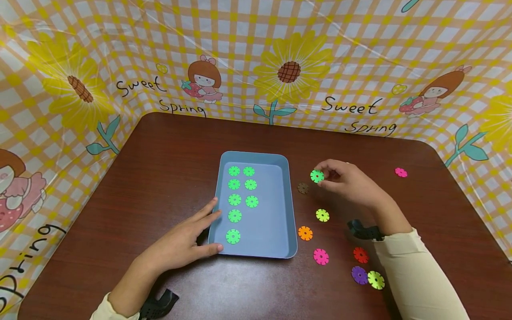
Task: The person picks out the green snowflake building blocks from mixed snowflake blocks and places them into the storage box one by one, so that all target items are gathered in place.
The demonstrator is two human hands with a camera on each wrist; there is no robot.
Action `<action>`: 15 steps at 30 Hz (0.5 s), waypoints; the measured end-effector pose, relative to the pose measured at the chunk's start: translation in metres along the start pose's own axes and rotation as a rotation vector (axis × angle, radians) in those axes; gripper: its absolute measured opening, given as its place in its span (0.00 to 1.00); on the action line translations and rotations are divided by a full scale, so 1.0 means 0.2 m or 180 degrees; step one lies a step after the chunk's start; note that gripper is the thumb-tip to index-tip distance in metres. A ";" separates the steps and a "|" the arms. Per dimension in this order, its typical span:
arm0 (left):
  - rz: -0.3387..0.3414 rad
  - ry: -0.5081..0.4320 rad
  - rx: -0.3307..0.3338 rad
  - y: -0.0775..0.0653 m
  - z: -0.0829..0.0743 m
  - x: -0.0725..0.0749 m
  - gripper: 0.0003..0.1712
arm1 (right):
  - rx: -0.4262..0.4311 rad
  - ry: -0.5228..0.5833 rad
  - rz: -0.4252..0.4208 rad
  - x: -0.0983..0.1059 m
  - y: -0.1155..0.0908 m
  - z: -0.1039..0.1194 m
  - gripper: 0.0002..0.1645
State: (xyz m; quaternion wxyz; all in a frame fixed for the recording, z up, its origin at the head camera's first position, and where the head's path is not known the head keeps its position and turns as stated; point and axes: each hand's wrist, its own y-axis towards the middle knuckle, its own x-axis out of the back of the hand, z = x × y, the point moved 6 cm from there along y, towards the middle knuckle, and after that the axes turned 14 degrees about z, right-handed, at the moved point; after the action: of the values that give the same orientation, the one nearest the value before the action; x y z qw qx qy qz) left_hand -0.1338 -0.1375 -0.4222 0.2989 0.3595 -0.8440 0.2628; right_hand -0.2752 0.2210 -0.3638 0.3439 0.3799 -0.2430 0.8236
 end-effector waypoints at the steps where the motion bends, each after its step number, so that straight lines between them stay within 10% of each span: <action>1: 0.0002 0.0000 -0.0005 0.00 0.00 0.00 0.51 | 0.0030 0.0028 0.0025 -0.01 0.01 0.01 0.15; 15: -0.0014 0.0049 -0.0014 0.00 0.00 0.00 0.48 | 0.0322 0.0111 0.0318 -0.18 0.12 0.19 0.16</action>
State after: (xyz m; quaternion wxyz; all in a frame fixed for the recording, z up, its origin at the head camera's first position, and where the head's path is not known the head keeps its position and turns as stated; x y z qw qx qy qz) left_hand -0.1344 -0.1366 -0.4220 0.3068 0.3587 -0.8414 0.2631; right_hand -0.2592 0.1665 -0.3730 0.2870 0.3698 -0.2137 0.8575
